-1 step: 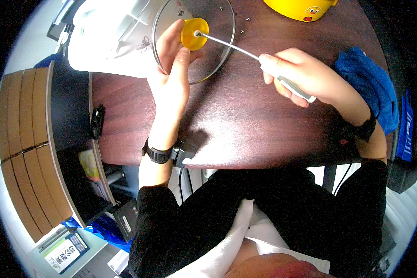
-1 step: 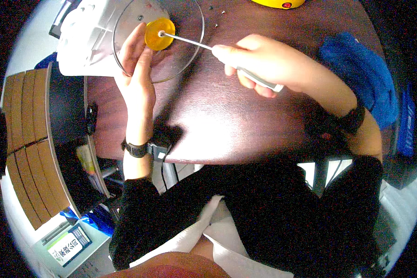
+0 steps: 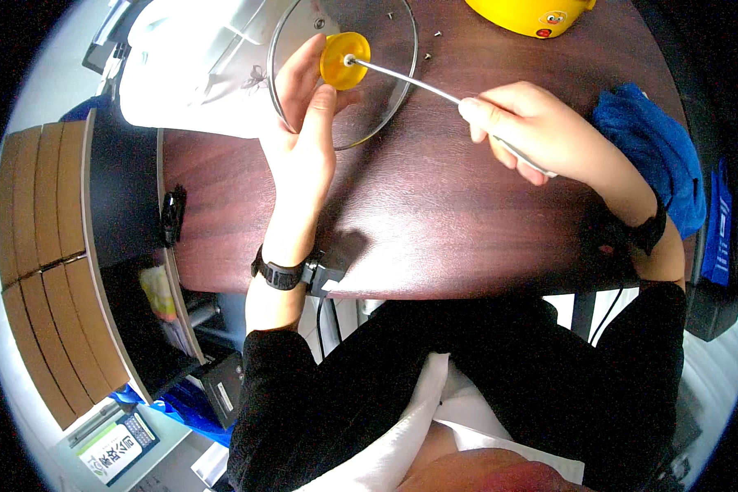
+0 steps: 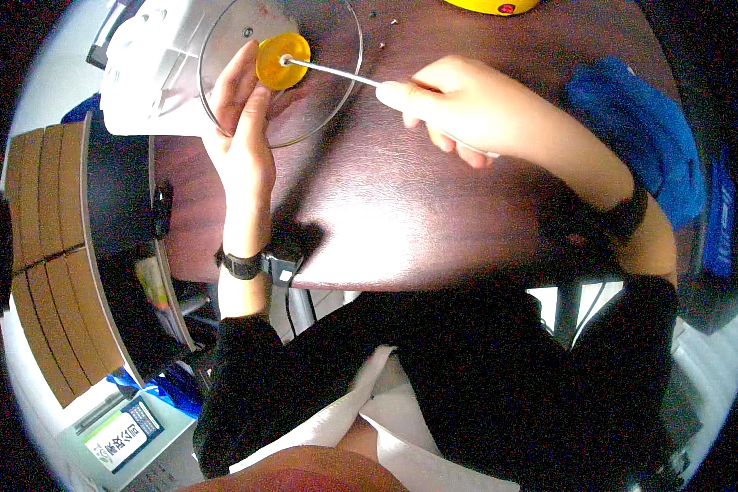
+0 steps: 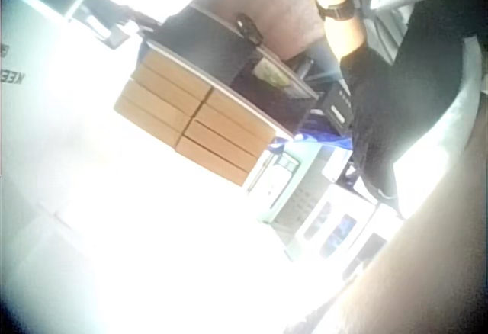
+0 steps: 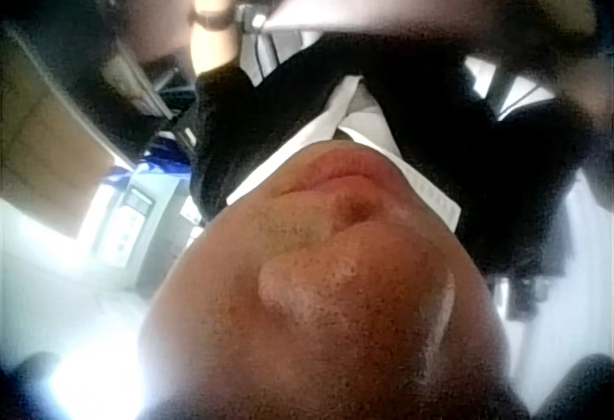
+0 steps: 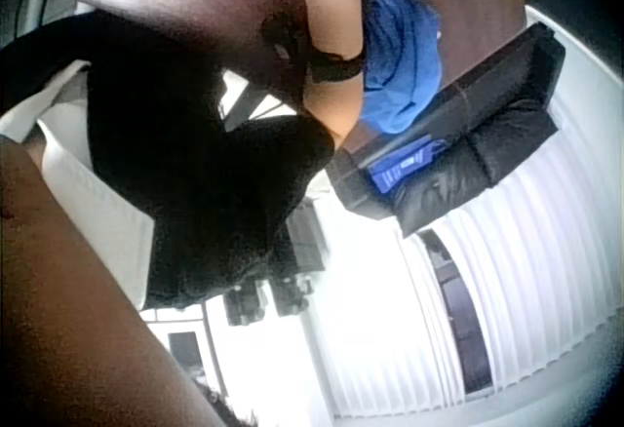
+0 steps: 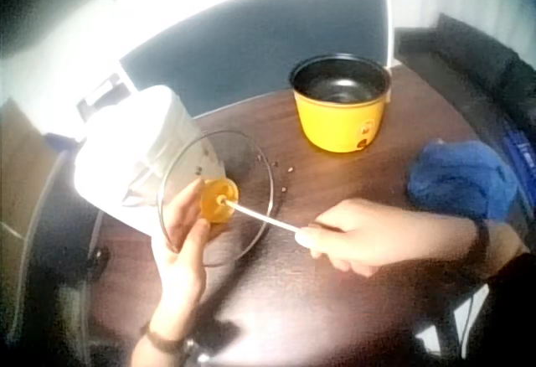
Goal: The person cleans a glass lid with a blue cloth, then uses a screwdriver to attach a yellow plastic knob to the lid. They tighten the knob and place the lid onto a yellow pot.
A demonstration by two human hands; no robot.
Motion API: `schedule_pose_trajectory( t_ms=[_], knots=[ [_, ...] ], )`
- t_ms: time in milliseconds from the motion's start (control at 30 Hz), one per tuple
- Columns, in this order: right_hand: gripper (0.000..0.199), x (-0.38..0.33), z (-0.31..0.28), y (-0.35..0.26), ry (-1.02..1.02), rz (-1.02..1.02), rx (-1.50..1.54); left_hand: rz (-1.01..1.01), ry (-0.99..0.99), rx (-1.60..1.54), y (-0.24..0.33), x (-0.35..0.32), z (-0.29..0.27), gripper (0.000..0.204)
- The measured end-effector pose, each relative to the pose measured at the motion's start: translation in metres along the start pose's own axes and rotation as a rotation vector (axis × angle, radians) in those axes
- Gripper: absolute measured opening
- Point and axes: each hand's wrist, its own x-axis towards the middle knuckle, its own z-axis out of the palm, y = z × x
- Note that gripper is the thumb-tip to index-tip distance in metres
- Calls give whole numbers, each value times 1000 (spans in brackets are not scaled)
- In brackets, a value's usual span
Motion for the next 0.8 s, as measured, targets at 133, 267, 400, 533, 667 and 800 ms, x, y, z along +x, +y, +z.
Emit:
schedule_pose_trajectory(
  t_ms=[133, 267, 400, 533, 667, 800],
  knots=[
    [40, 0, -3, 10, 333, -432, -517, -14, -4, -28, 3, -1, 2, 42],
    [37, -9, -6, 2, 437, -442, -645, -84, 0, -122, 4, -1, 3, 42],
    [36, -14, -12, 3, 498, -509, -769, -109, -33, -170, -1, -1, 1, 42],
    [30, -20, -18, 1, 519, -500, -856, -122, -35, -189, -2, -1, 1, 42],
    [31, -22, -20, 1, 548, -499, -944, -143, -34, -207, -3, 0, 1, 42],
    [32, -23, -17, 1, 581, -511, -961, -143, -58, -187, -4, 0, 0, 43]
  ],
)
